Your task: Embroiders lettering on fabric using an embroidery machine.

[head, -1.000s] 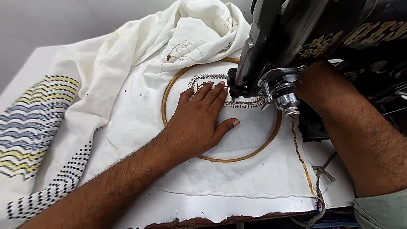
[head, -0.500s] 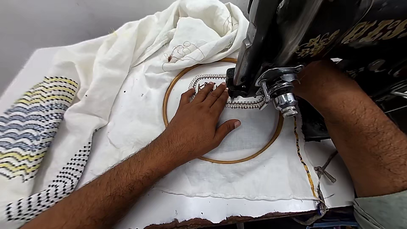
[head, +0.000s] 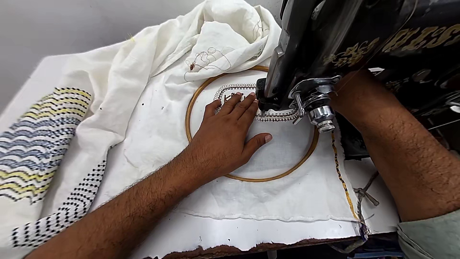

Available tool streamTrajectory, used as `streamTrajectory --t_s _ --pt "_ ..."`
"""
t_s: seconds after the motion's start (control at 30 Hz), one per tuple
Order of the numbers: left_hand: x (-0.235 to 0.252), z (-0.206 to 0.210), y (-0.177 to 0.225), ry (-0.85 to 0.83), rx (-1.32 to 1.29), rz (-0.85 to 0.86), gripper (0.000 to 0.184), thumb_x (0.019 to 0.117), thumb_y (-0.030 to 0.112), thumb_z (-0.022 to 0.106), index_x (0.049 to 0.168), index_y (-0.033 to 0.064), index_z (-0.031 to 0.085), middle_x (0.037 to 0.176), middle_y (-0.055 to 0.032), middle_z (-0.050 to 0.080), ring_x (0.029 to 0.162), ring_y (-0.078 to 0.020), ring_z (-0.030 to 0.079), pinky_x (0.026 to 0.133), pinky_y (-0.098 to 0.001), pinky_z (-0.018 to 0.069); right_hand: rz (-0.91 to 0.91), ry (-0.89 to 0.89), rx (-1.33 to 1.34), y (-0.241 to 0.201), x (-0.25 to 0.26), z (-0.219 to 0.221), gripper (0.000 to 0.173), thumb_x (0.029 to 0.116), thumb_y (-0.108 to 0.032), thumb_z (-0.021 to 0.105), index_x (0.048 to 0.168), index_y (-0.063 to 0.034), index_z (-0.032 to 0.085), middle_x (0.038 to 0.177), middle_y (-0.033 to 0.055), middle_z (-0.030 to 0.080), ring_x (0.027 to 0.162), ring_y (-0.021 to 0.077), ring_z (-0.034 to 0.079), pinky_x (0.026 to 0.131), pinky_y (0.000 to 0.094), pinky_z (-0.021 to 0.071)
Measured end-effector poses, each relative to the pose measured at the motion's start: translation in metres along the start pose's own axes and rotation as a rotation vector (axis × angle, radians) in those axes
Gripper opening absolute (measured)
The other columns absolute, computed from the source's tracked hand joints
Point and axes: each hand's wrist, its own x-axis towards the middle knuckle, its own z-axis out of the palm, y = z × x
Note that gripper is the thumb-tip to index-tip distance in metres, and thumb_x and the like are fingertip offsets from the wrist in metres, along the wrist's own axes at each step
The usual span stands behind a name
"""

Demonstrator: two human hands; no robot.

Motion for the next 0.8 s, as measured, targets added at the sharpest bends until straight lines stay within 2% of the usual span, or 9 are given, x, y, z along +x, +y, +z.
streamTrajectory --t_s 0.13,0.33,0.53,0.7,0.8 --pt "-0.0003 0.0004 0.0004 0.002 0.002 0.005 0.079 0.1031 0.068 0.027 0.154 0.0111 0.048 0.163 -0.0046 0.041 0.153 -0.0266 0.033 0.119 -0.0609 0.0236 0.054 -0.053 -0.017 -0.0049 -0.0012 -0.0043 0.026 0.1001 -0.009 0.059 0.109 0.0151 0.063 0.115 0.0356 0.062 0.114 0.0468 0.060 0.090 0.0630 0.0424" --pt "-0.0009 0.0007 0.0006 0.006 0.002 0.012 0.079 0.1033 0.067 0.027 0.154 0.0100 0.048 0.164 -0.0051 0.041 0.153 -0.0269 0.033 0.119 -0.0608 0.0229 0.034 -0.042 0.011 -0.0046 -0.0030 -0.0049 0.023 0.0986 -0.004 0.059 0.109 0.0161 0.062 0.115 0.0366 0.061 0.115 0.0472 0.058 0.091 0.0627 0.0411" --pt "-0.0023 0.0000 0.0013 0.005 0.009 0.014 0.078 0.1034 0.067 0.027 0.153 0.0107 0.049 0.163 -0.0041 0.042 0.153 -0.0265 0.033 0.118 -0.0601 0.0243 -0.011 -0.018 -0.031 0.0013 0.0032 0.0006 0.026 0.0987 -0.012 0.063 0.108 0.0117 0.065 0.113 0.0331 0.064 0.113 0.0461 0.060 0.090 0.0639 0.0426" --pt "-0.0031 -0.0009 0.0011 0.006 0.007 0.021 0.078 0.1035 0.067 0.027 0.152 0.0106 0.050 0.163 -0.0057 0.042 0.152 -0.0278 0.034 0.119 -0.0600 0.0235 0.066 -0.082 -0.029 -0.0068 -0.0013 -0.0062 0.024 0.0992 -0.009 0.061 0.106 0.0140 0.064 0.113 0.0352 0.063 0.113 0.0478 0.059 0.089 0.0644 0.0418" --pt "-0.0040 -0.0032 0.0028 -0.001 0.003 0.023 0.076 0.1044 0.064 0.029 0.154 0.0099 0.047 0.164 -0.0057 0.040 0.153 -0.0282 0.032 0.120 -0.0597 0.0227 0.000 -0.001 0.019 -0.0029 -0.0037 -0.0017 0.024 0.0983 -0.009 0.061 0.108 0.0132 0.064 0.114 0.0341 0.063 0.115 0.0450 0.060 0.092 0.0615 0.0424"
